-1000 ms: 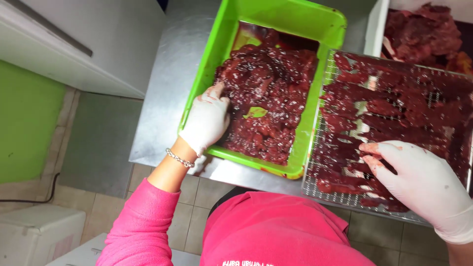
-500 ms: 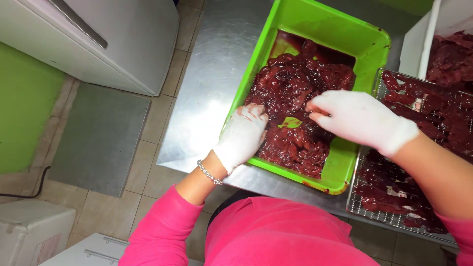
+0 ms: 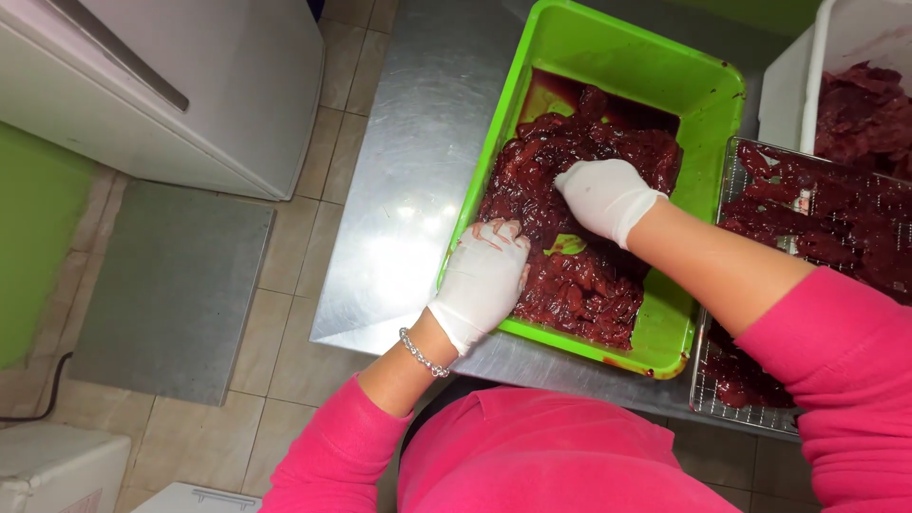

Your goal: The person is spreading slices of marinated meat onto a wire drying rack for dehydration.

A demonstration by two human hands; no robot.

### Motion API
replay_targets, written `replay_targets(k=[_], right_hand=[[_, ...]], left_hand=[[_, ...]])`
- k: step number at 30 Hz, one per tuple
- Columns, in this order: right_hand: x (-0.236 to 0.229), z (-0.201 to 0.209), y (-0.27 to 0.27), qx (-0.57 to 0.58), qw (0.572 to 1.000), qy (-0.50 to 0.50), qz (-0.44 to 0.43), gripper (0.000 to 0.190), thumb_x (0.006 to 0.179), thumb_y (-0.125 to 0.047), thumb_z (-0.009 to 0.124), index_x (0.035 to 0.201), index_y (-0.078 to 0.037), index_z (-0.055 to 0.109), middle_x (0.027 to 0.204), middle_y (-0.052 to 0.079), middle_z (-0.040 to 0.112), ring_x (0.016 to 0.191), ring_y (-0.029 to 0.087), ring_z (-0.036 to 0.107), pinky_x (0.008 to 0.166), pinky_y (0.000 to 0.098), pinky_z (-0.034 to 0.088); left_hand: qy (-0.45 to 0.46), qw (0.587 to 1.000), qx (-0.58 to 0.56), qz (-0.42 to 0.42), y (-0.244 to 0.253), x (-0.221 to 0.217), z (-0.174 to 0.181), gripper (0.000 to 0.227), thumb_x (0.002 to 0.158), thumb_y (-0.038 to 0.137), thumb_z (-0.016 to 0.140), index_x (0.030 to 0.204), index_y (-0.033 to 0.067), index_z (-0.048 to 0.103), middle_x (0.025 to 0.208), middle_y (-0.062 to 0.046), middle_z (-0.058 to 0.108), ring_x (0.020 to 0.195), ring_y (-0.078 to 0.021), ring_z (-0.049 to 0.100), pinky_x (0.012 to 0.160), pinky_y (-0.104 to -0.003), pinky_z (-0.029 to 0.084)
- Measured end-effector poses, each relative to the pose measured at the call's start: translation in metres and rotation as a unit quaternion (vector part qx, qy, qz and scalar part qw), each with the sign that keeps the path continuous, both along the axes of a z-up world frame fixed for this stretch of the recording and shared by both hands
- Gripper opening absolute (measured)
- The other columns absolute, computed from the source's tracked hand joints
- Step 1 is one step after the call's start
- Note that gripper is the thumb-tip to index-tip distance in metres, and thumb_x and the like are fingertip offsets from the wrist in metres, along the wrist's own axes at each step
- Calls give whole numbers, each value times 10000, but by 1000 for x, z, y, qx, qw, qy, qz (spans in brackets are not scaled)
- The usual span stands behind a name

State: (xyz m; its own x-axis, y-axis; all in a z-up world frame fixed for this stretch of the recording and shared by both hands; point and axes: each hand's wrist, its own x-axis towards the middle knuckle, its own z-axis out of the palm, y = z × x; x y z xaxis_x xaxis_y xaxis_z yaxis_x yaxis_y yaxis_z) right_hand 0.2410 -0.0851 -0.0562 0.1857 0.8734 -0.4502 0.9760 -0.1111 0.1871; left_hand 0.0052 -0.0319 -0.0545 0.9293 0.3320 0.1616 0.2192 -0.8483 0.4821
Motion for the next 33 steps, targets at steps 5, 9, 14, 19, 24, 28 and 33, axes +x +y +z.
replay_targets(k=[5,9,14,19,24,28,33], right_hand=[[5,9,7,-22,1000,9,14,233,923,-96,578,1089,-119,739,1082,133,735,998,349,717,820,460,582],[14,25,6,-17,997,70,-33,298,814,-169,674,1105,-151,732,1061,114,736,992,346,703,850,465,564],[15,51,-4,38,988,144,-39,280,802,-222,705,1063,-122,731,1026,117,743,968,357,697,867,459,550],[2,84,-15,41,951,279,-124,275,862,-273,684,1083,-120,738,929,100,760,842,265,732,828,367,566],[-19,118,-27,17,889,405,-212,284,844,-180,639,1094,-100,746,921,41,796,839,148,731,822,301,569],[-27,134,-42,38,877,421,-228,272,877,-139,590,1114,-89,712,897,1,787,815,106,725,823,269,564],[-25,140,-64,75,844,472,-243,231,892,-132,591,1084,-68,704,875,28,770,827,117,714,818,284,568]], left_hand=[[-44,999,28,9,-3,-1,-8,200,841,188,671,956,24,681,1198,-188,662,1135,-347,605,992,-469,456],[-41,999,25,14,-3,-1,-7,233,850,204,670,995,24,686,1230,-182,660,1168,-348,601,1014,-472,447],[-49,999,14,9,1,1,5,278,846,206,694,1055,24,675,1229,-185,658,1166,-343,609,1001,-463,455],[-102,989,-109,22,4,10,11,626,836,208,759,1357,-59,539,1323,-237,614,1236,-377,574,1034,-450,452],[-107,962,-250,25,0,22,17,605,869,208,751,1408,18,550,1353,-199,631,1259,-350,590,1055,-413,467],[-78,926,-369,17,-6,26,25,367,930,199,699,1286,113,689,1229,-110,725,1177,-270,690,1027,-359,528],[-156,937,-311,-38,-10,35,22,283,887,184,770,1128,43,720,1161,-114,725,1101,-279,685,987,-354,527]])
